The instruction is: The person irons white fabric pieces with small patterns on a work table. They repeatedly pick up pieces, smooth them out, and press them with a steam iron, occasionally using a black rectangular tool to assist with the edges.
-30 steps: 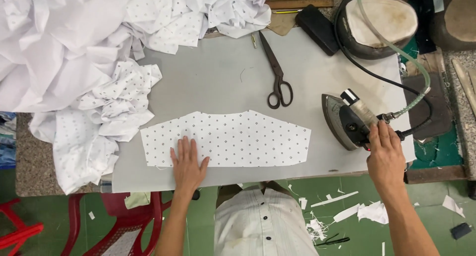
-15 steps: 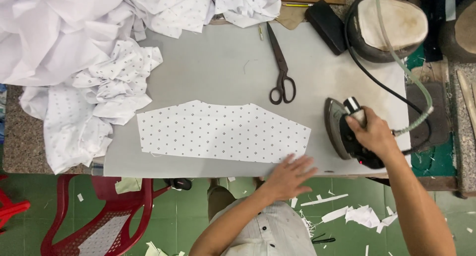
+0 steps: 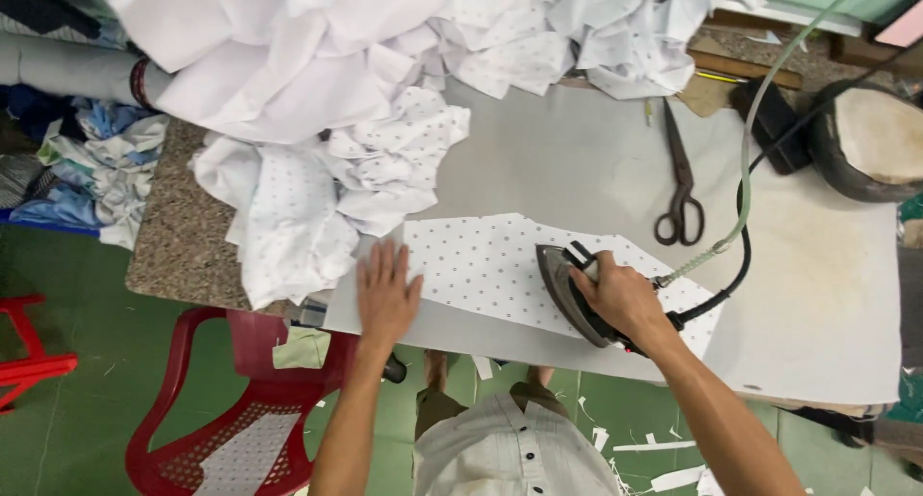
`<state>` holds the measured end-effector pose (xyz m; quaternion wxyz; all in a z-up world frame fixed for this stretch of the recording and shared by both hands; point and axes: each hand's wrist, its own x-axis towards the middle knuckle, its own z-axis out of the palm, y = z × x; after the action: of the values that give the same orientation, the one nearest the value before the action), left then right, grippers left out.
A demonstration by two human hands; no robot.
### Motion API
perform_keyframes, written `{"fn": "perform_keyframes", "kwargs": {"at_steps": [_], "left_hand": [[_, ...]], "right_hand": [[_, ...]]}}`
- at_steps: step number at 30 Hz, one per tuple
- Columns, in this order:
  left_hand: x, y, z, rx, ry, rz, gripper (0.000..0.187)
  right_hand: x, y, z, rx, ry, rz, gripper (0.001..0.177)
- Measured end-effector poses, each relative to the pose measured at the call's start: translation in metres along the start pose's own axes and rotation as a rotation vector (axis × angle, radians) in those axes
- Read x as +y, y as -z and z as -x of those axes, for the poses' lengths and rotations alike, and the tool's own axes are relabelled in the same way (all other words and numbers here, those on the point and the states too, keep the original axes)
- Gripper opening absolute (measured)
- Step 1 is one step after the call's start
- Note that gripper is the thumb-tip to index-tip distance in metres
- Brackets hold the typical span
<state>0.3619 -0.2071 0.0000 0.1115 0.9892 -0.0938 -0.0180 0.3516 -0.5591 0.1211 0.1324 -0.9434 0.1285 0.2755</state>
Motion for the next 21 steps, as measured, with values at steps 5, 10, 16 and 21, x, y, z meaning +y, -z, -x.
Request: {"fn": "perform_keyframes", "kwargs": {"at_steps": [5, 10, 16, 21], "left_hand": [[-0.102, -0.044, 0.032, 0.15, 0.072, 0.054, 0.057], [-0.129, -0.112, 0.042, 0.503, 0.016, 0.157, 0.046], [-0.122, -0.087, 0.041, 0.632, -0.088, 0.301, 0.05], [-0.118, -0.07, 0.04, 0.619, -0.112, 0.307, 0.051]], "right_hand": [[-0.143, -0.02, -0.024, -0.027, 0.158, -0.002, 0.057], [-0.24, -0.044, -0.027, -0.06, 0.283, 0.007, 0.055], [-0.27, -0.056, -0.018, 0.001, 0.378, -0.051, 0.054], [-0.262, -0.051, -0.021, 0.01, 0.428, -0.137, 0.052]]}}
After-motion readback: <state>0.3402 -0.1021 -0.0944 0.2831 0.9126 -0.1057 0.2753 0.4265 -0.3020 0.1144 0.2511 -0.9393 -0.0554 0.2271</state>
